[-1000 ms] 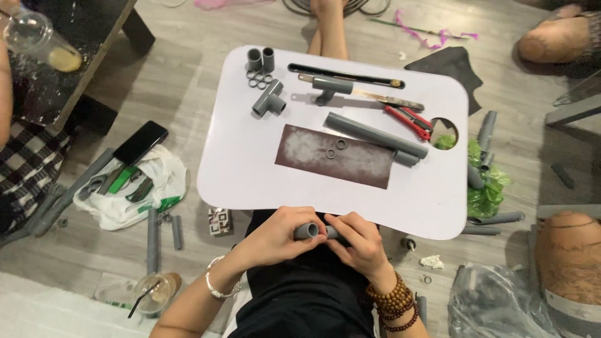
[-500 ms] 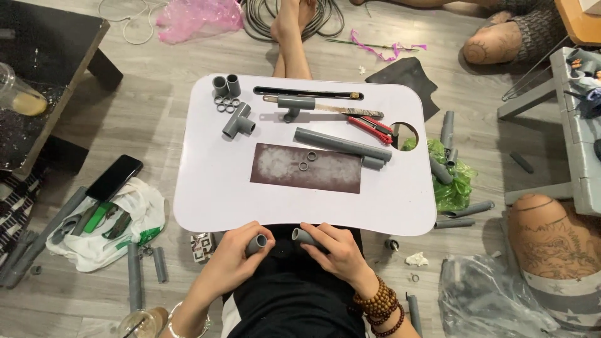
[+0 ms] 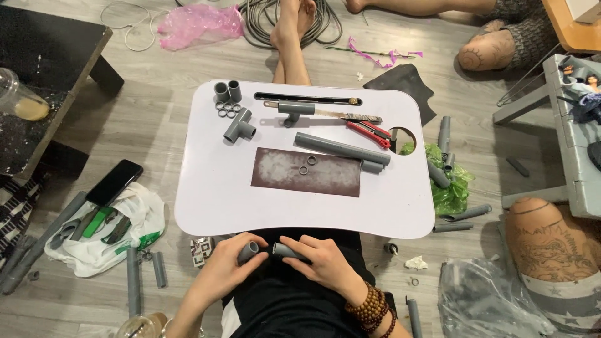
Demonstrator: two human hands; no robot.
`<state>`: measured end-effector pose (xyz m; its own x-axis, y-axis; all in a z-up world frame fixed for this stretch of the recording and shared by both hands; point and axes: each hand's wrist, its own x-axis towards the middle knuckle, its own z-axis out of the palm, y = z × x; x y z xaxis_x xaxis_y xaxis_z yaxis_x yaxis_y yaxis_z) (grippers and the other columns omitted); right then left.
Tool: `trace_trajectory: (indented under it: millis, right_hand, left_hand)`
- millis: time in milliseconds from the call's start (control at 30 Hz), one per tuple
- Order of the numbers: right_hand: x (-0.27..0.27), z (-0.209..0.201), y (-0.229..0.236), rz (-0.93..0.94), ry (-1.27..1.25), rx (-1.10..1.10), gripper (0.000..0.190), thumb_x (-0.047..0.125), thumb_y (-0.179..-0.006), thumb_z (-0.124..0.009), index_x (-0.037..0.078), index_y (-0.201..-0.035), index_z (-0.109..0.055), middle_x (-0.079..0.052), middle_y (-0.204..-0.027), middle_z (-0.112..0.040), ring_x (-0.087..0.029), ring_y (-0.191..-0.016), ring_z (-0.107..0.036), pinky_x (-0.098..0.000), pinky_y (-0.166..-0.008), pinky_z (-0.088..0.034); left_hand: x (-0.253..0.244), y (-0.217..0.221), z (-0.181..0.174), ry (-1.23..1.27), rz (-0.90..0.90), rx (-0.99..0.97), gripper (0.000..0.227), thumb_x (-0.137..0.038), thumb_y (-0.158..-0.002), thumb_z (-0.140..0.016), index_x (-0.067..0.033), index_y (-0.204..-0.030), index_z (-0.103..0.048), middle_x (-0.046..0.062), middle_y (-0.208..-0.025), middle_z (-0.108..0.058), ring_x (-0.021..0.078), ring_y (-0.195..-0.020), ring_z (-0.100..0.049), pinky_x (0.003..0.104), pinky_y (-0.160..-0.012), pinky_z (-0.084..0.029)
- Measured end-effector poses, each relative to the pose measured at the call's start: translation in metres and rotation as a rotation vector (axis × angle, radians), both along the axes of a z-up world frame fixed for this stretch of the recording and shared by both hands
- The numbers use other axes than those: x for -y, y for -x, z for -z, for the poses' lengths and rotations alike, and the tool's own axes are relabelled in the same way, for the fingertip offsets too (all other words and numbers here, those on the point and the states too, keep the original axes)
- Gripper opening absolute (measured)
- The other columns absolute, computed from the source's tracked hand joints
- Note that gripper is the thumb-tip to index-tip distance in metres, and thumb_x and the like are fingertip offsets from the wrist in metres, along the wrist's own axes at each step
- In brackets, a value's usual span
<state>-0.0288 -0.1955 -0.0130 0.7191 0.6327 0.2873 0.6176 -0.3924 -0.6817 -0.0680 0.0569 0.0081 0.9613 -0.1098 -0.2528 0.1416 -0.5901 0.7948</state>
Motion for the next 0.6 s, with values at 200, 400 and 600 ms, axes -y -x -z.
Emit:
trace_trajectory:
  millis: [200, 400, 600]
  right_hand:
    - [0.003, -0.003, 0.001, 0.014, -0.074, -0.037, 0.045, 0.014, -0.087, -0.083, 0.008, -0.131, -0.072, -0.001, -0.078, -0.064, -0.012, -0.050, -0.048, -0.0254, -0.045, -0.041]
    - [0.005, -0.003, 0.001, -0.041, -0.163, -0.206, 0.045, 0.009, -0.086, -0.082, 0.007, -0.130, -0.073, -0.002, -0.077, -0.065, -0.011, -0.053, -0.050, -0.0246, -0.047, -0.041]
    - [0.007, -0.002, 0.002, -0.025, -0.212, -0.262, 0.047, 0.007, -0.084, -0.083, 0.008, -0.129, -0.074, -0.002, -0.078, -0.067, -0.011, -0.057, -0.052, -0.0245, -0.049, -0.042]
  left_hand:
    - [0.023, -0.004, -0.001, 0.290, 0.034, 0.077, 0.017, -0.018, -0.087, -0.081, -0.0037, -0.096, -0.082, -0.001, -0.074, -0.069, 0.0106, -0.056, -0.049, 0.027, -0.050, -0.039]
    - [0.018, -0.006, -0.001, 0.391, 0.063, -0.027, 0.013, -0.013, -0.086, -0.080, -0.0018, -0.088, -0.085, 0.001, -0.072, -0.069, 0.0108, -0.056, -0.047, 0.028, -0.052, -0.036]
    - [0.016, -0.009, -0.004, 0.430, 0.062, 0.036, 0.013, -0.014, -0.085, -0.083, -0.0021, -0.089, -0.085, 0.002, -0.072, -0.068, 0.0111, -0.057, -0.048, 0.028, -0.053, -0.035]
